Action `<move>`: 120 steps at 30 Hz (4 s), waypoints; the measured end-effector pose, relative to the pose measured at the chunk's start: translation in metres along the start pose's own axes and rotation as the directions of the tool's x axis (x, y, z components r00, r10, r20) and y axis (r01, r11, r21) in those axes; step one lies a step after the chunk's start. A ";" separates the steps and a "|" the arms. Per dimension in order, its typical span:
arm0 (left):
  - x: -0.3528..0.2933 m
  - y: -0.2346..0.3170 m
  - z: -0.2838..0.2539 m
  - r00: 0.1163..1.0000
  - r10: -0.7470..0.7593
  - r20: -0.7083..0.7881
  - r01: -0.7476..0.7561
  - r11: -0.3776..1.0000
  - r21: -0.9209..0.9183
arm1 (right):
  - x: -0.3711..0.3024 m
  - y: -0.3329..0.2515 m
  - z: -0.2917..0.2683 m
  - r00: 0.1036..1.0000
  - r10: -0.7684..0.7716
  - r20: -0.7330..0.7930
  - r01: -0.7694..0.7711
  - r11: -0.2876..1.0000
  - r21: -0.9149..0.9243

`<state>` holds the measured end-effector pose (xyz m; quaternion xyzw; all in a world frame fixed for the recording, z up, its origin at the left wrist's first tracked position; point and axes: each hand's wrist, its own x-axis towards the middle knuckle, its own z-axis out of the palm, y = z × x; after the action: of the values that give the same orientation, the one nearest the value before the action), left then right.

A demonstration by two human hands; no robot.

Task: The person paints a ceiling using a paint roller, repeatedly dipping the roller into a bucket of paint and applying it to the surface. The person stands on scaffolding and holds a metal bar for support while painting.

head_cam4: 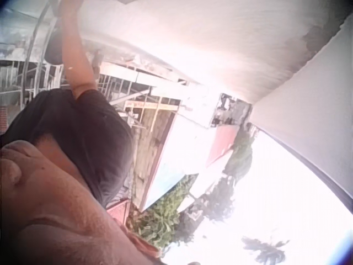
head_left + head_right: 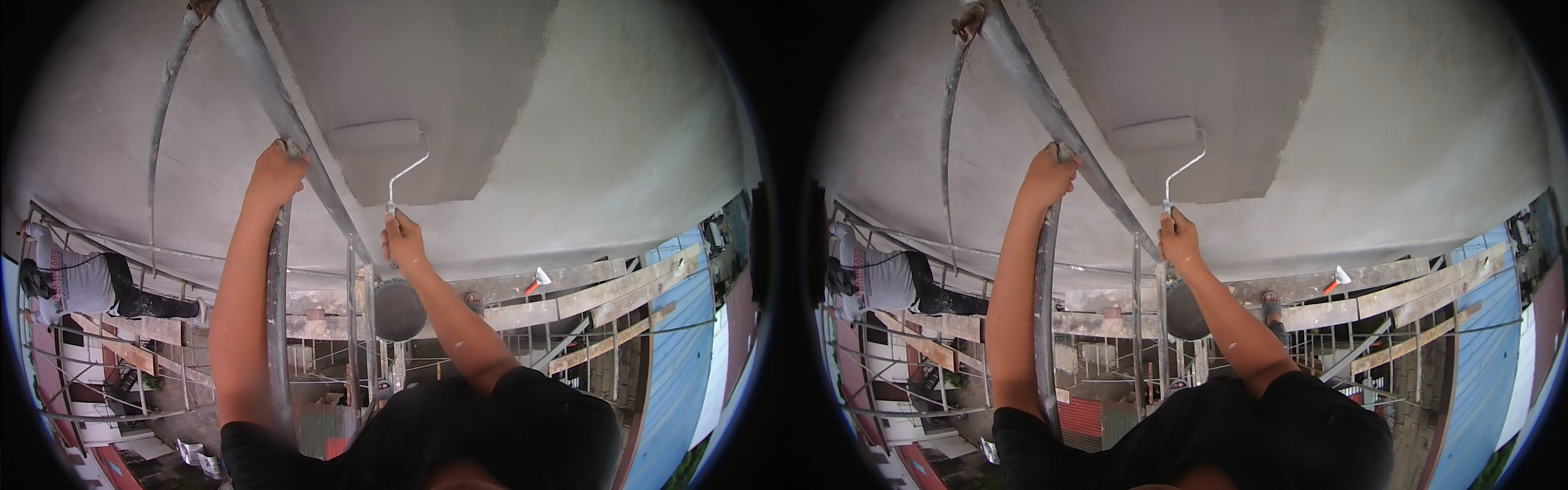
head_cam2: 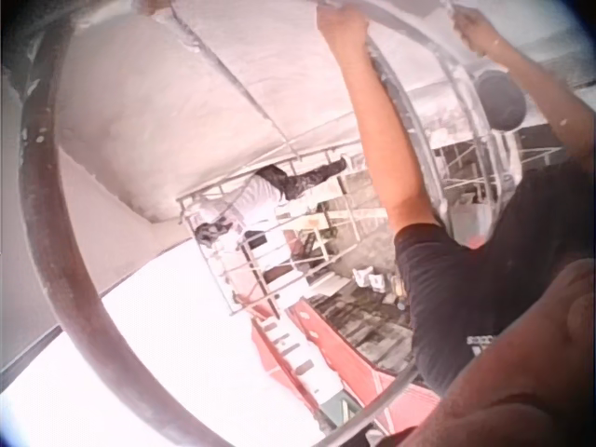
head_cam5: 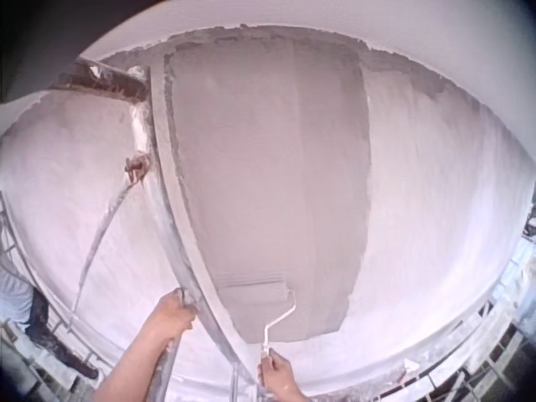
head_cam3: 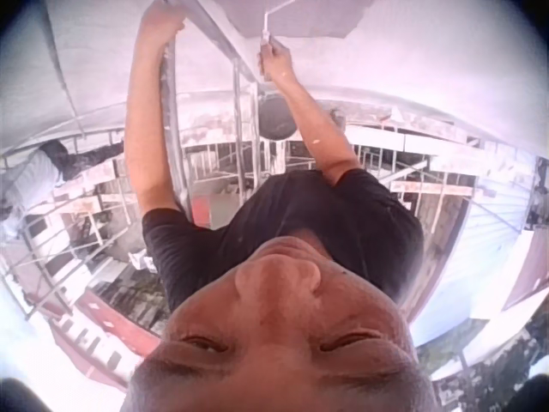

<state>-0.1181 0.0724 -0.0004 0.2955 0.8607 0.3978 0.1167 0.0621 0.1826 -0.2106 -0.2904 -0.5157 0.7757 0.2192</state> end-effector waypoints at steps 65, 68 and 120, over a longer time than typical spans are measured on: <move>0.008 -0.003 0.000 0.997 -0.064 0.046 0.061 0.996 0.073 | 0.007 0.050 -0.143 0.902 0.372 -0.218 -0.372 0.927 0.044; 0.009 -0.003 0.000 0.998 -0.044 0.053 0.041 0.997 0.060 | 0.022 0.064 -0.159 0.891 0.402 -0.211 -0.394 0.915 0.082; 0.006 -0.018 0.003 0.999 0.035 0.009 -0.033 0.982 -0.183 | -0.026 -0.256 -0.070 0.927 -0.373 -0.042 0.371 0.928 -0.049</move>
<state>-0.1286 0.0686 -0.0161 0.3008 0.8145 0.4754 0.1420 0.1391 0.3084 0.0118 -0.2115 -0.5710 0.7020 0.3693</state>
